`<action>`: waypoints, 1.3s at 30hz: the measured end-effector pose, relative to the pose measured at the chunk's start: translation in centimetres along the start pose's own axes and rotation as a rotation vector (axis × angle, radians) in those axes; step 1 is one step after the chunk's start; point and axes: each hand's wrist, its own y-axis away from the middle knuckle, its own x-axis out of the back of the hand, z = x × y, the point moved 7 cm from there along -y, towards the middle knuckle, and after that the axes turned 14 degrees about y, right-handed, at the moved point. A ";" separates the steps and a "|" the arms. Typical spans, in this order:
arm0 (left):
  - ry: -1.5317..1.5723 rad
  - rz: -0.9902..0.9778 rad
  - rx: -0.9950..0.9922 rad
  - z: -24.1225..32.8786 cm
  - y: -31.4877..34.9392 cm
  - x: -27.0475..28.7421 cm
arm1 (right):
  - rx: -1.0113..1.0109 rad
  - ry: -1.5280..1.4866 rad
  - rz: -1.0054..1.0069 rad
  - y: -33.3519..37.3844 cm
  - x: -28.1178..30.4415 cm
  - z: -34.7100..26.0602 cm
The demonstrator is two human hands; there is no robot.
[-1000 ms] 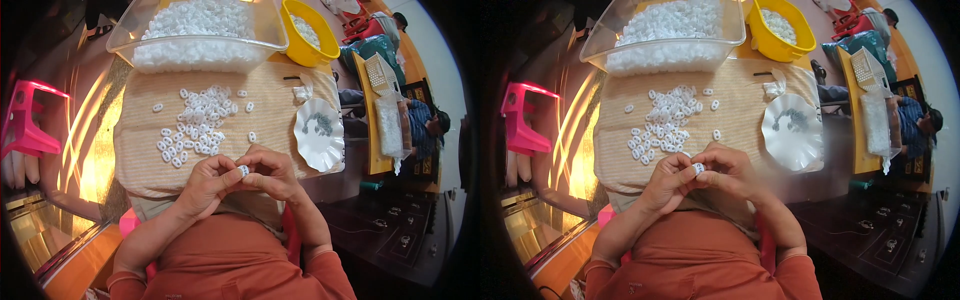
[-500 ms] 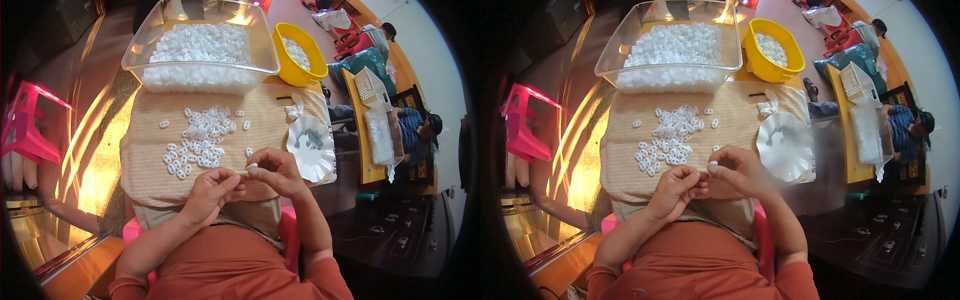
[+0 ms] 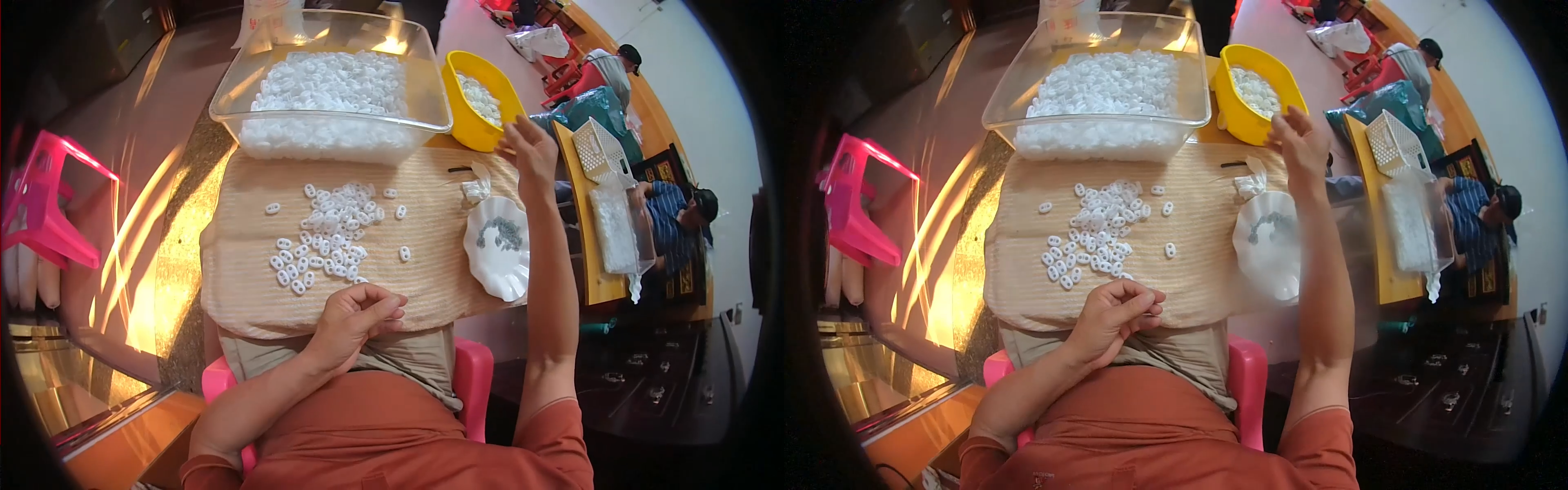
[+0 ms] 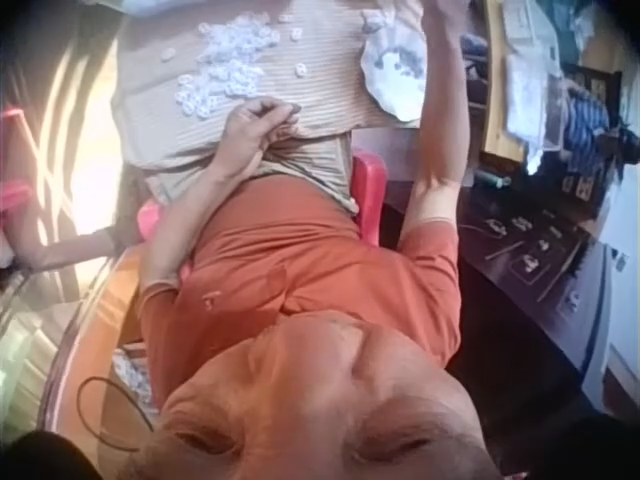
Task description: Inspecting and sorting small white plastic dual-hole components at a workstation.
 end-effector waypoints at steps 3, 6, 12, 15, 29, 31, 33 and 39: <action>-0.056 0.009 -0.038 0.6 0.1 0.0 | 0.048 0.181 -0.391 4.7 -3.5 1.2; -0.089 0.061 -0.029 0.6 0.3 0.5 | 0.227 0.521 -0.658 11.9 -7.2 -0.1; -0.048 0.062 -0.028 0.2 0.2 0.4 | 0.506 0.670 -0.728 17.4 -9.1 -1.4; -0.062 0.052 -0.059 0.1 0.4 0.4 | 0.510 0.713 -0.658 17.7 -9.4 -2.1; -0.108 0.052 -0.083 -0.5 0.2 0.8 | 0.643 0.865 -0.663 18.2 -14.8 -2.9; -0.123 0.062 -0.085 -0.4 0.3 0.6 | 0.662 0.889 -0.658 18.2 -15.2 -2.6; -0.142 0.066 -0.088 -0.4 0.5 0.6 | 0.682 0.914 -0.648 18.3 -15.5 -2.6; -0.097 0.062 -0.096 -0.4 0.5 1.1 | 0.695 0.834 -0.612 18.8 -15.1 -3.5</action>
